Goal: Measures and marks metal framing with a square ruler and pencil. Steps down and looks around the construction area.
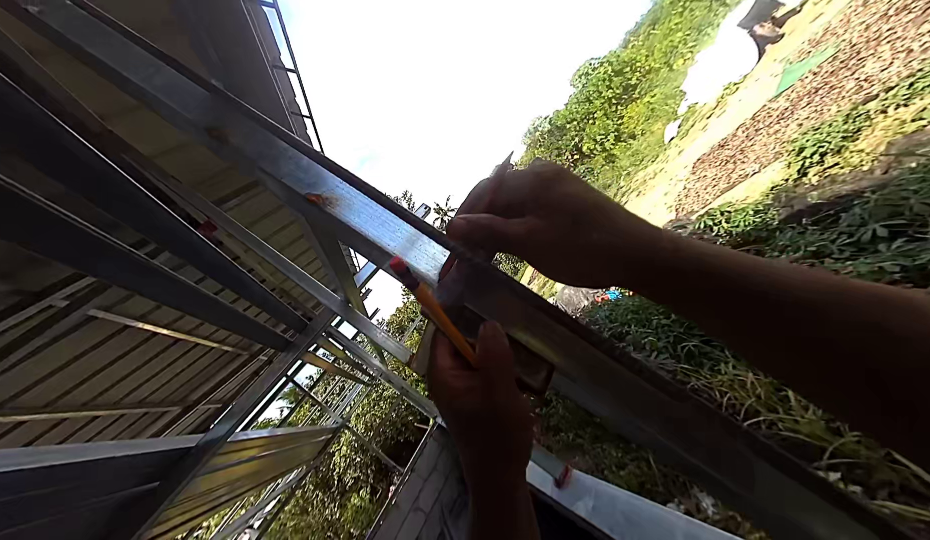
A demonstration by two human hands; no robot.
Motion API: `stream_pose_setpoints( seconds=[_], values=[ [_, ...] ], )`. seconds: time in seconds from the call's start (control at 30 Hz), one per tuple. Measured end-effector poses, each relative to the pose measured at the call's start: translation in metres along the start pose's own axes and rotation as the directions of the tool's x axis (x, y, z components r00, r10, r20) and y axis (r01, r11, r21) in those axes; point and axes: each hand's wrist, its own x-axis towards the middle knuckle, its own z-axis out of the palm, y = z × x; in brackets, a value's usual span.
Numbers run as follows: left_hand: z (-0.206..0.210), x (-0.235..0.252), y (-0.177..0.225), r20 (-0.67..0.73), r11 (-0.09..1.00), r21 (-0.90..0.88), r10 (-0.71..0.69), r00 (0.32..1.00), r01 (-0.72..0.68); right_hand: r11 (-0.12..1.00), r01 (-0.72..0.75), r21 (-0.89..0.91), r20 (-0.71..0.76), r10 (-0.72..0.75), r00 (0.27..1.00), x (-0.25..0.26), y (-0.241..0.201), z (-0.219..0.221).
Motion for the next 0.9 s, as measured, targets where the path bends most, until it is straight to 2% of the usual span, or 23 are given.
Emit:
stream_pose_setpoints(
  seconds=[0.2, 0.3, 0.37, 0.43, 0.5, 0.57, 0.73, 0.9],
  values=[
    [0.0, 0.0, 0.001, -0.019, 0.999, 0.033, 0.0, 1.0, 0.001, 0.999, -0.011, -0.042, 0.022, 0.012, 1.0, 0.001, -0.001, -0.003],
    [0.0, 0.0, -0.001, -0.015, 0.999, 0.03, 0.021, 1.0, -0.02, 0.963, -0.04, -0.268, -0.017, 0.037, 0.999, 0.007, 0.004, -0.019],
    [-0.001, 0.0, -0.002, -0.006, 0.999, 0.015, 0.033, 0.999, -0.033, 0.913, -0.101, -0.396, -0.104, 0.065, 0.992, 0.008, 0.008, -0.031],
    [-0.001, 0.0, -0.002, 0.013, 0.999, 0.007, 0.035, 0.999, -0.035, 0.938, -0.132, -0.322, -0.235, 0.056, 0.97, 0.005, 0.004, -0.04],
    [-0.003, 0.0, -0.003, 0.028, 1.0, -0.005, 0.015, 0.999, -0.015, 0.983, -0.042, -0.177, -0.337, -0.02, 0.941, -0.001, -0.003, -0.046],
    [-0.007, -0.007, -0.005, 0.073, 0.999, -0.038, -0.016, 0.997, 0.019, 0.991, 0.008, -0.133, -0.387, -0.059, 0.92, -0.012, -0.014, -0.049],
    [-0.003, -0.066, -0.02, 0.156, 0.983, -0.129, -0.113, 0.981, 0.134, 0.973, -0.03, -0.23, -0.377, -0.061, 0.924, -0.056, -0.041, -0.052],
    [0.006, -0.11, -0.035, 0.236, 0.972, -0.147, -0.145, 0.961, 0.183, 0.963, -0.036, -0.266, -0.374, -0.068, 0.925, -0.098, -0.042, -0.059]
  ],
)
